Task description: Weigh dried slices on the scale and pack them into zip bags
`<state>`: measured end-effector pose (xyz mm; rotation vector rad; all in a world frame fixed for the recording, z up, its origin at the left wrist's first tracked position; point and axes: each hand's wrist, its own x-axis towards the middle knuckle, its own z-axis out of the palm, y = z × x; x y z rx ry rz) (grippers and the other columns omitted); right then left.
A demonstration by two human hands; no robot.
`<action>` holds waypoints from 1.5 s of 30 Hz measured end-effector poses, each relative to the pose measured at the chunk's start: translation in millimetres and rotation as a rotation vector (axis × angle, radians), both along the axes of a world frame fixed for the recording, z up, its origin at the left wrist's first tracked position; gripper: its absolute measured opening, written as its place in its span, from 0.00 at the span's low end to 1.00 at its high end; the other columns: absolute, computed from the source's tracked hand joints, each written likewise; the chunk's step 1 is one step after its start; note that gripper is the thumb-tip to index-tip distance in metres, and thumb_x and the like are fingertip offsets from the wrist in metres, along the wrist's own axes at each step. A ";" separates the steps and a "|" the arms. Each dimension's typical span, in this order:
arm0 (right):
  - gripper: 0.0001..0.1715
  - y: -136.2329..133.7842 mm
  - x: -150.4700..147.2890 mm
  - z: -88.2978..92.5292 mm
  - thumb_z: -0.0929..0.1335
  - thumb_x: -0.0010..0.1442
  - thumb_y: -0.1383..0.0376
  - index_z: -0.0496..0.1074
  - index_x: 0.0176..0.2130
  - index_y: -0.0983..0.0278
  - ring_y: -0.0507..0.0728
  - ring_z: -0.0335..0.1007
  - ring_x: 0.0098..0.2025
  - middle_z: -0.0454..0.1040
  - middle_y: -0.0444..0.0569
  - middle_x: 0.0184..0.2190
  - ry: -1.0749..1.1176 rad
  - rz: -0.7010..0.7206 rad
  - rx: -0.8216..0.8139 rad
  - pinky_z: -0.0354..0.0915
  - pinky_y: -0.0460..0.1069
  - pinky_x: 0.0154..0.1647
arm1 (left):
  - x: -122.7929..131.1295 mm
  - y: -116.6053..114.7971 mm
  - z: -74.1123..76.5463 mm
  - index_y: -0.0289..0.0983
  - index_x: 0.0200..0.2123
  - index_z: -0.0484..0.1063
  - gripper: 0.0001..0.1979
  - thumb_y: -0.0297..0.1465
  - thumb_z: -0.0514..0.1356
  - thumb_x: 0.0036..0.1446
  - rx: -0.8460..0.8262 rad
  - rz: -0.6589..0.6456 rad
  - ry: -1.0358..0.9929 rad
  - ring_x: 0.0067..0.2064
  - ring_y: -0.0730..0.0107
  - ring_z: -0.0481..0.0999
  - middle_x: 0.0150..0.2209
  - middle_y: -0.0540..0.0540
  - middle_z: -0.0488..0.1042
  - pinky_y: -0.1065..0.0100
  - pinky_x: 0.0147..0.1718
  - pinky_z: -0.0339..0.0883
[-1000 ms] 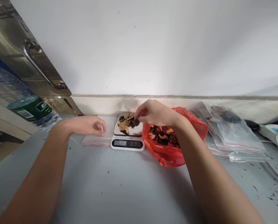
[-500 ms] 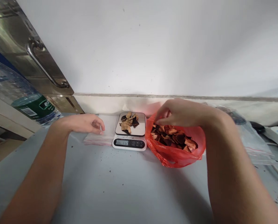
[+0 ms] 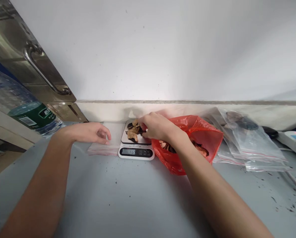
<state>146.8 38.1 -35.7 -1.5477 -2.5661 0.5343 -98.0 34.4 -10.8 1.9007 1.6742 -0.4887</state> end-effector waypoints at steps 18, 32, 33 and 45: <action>0.03 -10.5 30.1 32.1 0.67 0.52 0.69 0.70 0.28 0.60 0.55 0.71 0.34 0.77 0.46 0.32 0.396 -0.039 -0.046 0.65 0.49 0.36 | -10.3 7.2 -10.4 0.42 0.39 0.82 0.16 0.38 0.63 0.46 -0.013 0.001 -0.017 0.50 0.52 0.81 0.46 0.45 0.86 0.65 0.40 0.70; 0.07 -14.8 49.0 44.1 0.66 0.53 0.69 0.72 0.28 0.58 0.56 0.69 0.28 0.76 0.45 0.26 0.335 -0.070 -0.145 0.66 0.52 0.33 | -7.3 0.9 -2.6 0.42 0.35 0.75 0.14 0.36 0.60 0.43 0.025 0.019 0.002 0.44 0.55 0.79 0.44 0.47 0.83 0.66 0.35 0.66; 0.06 -14.1 50.6 43.8 0.66 0.53 0.69 0.73 0.28 0.58 0.56 0.70 0.28 0.76 0.45 0.27 0.338 -0.059 -0.141 0.66 0.52 0.34 | -7.6 -0.4 -0.5 0.42 0.34 0.73 0.13 0.36 0.59 0.42 0.036 0.010 -0.016 0.42 0.57 0.78 0.42 0.47 0.82 0.66 0.34 0.65; 0.11 -13.6 64.1 44.7 0.65 0.48 0.70 0.76 0.23 0.61 0.56 0.71 0.28 0.79 0.46 0.25 0.055 -0.052 -0.167 0.64 0.51 0.31 | -9.2 -8.4 11.9 0.42 0.35 0.65 0.12 0.37 0.59 0.45 0.189 -0.038 -0.241 0.41 0.58 0.77 0.35 0.47 0.77 0.65 0.36 0.66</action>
